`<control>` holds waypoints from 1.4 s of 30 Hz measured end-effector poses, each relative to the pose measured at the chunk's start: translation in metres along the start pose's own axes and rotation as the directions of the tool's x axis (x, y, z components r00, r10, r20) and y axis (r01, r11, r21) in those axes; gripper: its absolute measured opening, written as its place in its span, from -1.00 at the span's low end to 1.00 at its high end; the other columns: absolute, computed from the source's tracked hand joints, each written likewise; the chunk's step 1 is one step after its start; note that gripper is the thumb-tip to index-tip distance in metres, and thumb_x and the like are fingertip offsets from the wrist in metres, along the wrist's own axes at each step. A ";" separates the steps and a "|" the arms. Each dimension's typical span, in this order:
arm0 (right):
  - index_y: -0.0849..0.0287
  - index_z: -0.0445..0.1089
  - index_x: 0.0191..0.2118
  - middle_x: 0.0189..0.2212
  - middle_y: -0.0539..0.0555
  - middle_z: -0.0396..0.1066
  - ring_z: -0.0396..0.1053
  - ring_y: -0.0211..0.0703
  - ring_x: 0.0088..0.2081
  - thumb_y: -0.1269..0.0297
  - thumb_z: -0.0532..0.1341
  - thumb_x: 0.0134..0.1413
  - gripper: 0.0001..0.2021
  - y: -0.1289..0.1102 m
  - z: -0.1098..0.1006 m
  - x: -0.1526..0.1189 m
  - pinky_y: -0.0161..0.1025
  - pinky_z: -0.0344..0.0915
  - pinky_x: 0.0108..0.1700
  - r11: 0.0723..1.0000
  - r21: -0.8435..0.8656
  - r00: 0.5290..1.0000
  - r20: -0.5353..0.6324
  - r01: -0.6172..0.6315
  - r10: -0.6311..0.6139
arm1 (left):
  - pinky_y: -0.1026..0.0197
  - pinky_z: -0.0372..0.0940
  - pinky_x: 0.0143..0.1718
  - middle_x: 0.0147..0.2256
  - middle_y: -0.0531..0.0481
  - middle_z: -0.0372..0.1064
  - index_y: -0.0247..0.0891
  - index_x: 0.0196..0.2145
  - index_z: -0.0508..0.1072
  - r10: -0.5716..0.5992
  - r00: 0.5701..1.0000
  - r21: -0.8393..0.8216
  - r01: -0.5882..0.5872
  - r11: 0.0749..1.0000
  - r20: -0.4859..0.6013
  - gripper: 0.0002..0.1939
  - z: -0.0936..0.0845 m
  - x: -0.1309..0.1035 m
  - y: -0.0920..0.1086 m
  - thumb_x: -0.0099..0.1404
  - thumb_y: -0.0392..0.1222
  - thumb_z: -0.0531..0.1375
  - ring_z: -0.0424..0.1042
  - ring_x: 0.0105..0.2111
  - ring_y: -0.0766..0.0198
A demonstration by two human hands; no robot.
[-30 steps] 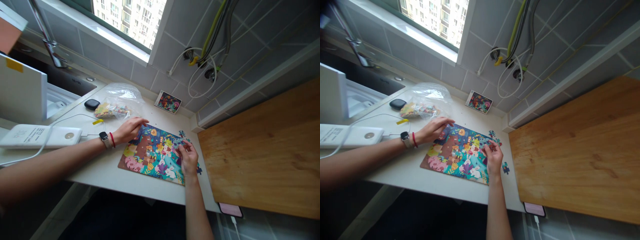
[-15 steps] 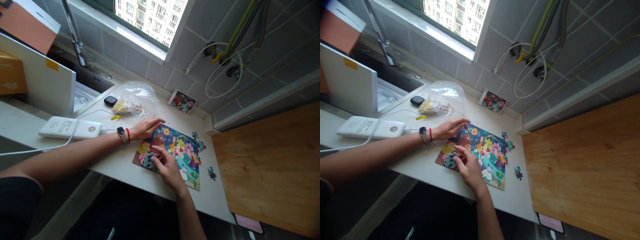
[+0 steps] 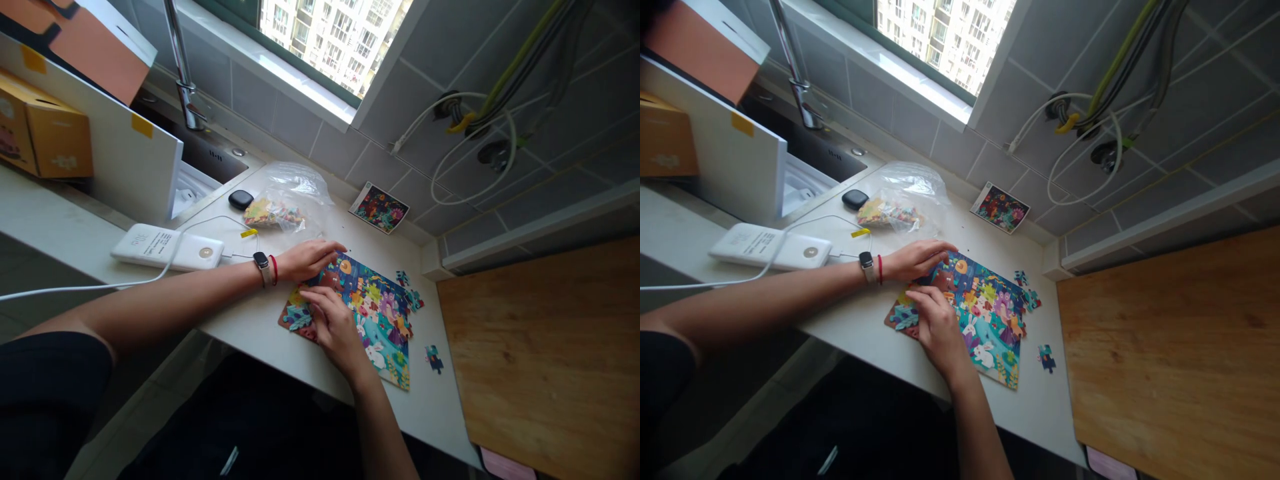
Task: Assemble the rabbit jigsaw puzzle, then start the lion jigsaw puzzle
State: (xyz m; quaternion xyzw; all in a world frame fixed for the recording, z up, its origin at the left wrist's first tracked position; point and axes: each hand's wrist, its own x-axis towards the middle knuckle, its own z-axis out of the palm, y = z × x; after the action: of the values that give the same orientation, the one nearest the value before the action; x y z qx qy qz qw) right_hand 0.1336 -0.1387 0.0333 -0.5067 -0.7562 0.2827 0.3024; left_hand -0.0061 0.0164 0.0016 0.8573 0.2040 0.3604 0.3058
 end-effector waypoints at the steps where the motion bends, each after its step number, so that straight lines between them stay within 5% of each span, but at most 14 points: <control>1: -0.05 0.51 0.16 0.06 0.13 0.49 0.45 -0.01 0.09 0.46 0.15 0.37 -0.61 0.001 0.000 -0.006 -0.01 0.40 0.20 1.000 -0.016 1.000 -0.013 -0.018 0.018 | 0.09 0.38 0.00 -0.18 -0.10 0.58 -0.25 0.17 0.40 0.003 1.000 -0.005 -0.003 1.000 0.006 -0.65 0.000 0.000 0.000 0.61 -0.11 -0.03 0.54 -0.13 0.14; 10: -0.07 0.41 0.28 0.15 0.15 0.48 0.31 0.18 0.18 0.39 0.36 0.22 -0.47 -0.002 0.007 -0.023 0.24 0.30 0.27 0.986 -0.166 0.998 0.048 -0.025 0.034 | 0.08 0.37 0.00 -0.09 -0.16 0.57 -0.25 0.16 0.41 0.009 0.998 0.019 -0.011 1.000 0.064 -0.64 0.000 -0.001 0.002 0.61 -0.08 -0.03 0.55 -0.09 0.10; 20: 0.00 0.45 0.22 -0.18 0.17 0.48 0.46 0.14 -0.15 0.08 0.36 0.27 -0.55 -0.007 0.035 -0.020 0.04 0.44 -0.06 0.944 -0.287 0.986 -0.062 -0.163 0.152 | 0.08 0.37 0.00 -0.03 -0.17 0.56 -0.22 0.17 0.42 -0.004 0.996 0.064 -0.002 0.998 0.090 -0.66 0.002 -0.003 0.001 0.60 -0.09 0.00 0.54 -0.05 0.09; 28: 0.12 0.55 -0.07 -0.23 0.13 0.56 0.52 -0.04 -0.28 0.21 0.32 0.33 -0.84 -0.016 0.046 -0.008 -0.18 0.39 -0.15 0.917 -0.315 0.966 -0.168 -0.244 0.199 | 0.12 0.36 -0.01 -0.05 -0.15 0.56 -0.22 0.17 0.41 -0.008 0.995 0.075 0.000 0.997 0.099 -0.67 0.002 -0.002 0.002 0.60 -0.10 0.02 0.53 -0.06 0.13; 42: 0.17 0.44 -0.32 -0.44 0.04 0.49 0.44 -0.14 -0.43 0.20 0.41 0.22 -0.79 -0.017 0.053 -0.010 -0.26 0.23 -0.31 0.860 -0.406 0.938 -0.281 -0.309 0.205 | 0.15 0.35 -0.03 -0.08 -0.16 0.54 -0.25 0.17 0.43 -0.006 0.994 0.067 -0.001 0.998 0.106 -0.65 0.001 -0.004 0.006 0.60 -0.09 0.02 0.52 -0.09 0.14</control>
State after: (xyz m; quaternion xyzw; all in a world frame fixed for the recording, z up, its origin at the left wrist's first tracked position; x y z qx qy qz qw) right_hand 0.0866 -0.1600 0.0092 -0.6881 -0.6859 0.0807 0.2226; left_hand -0.0065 0.0093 0.0032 0.8847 0.2004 0.3071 0.2877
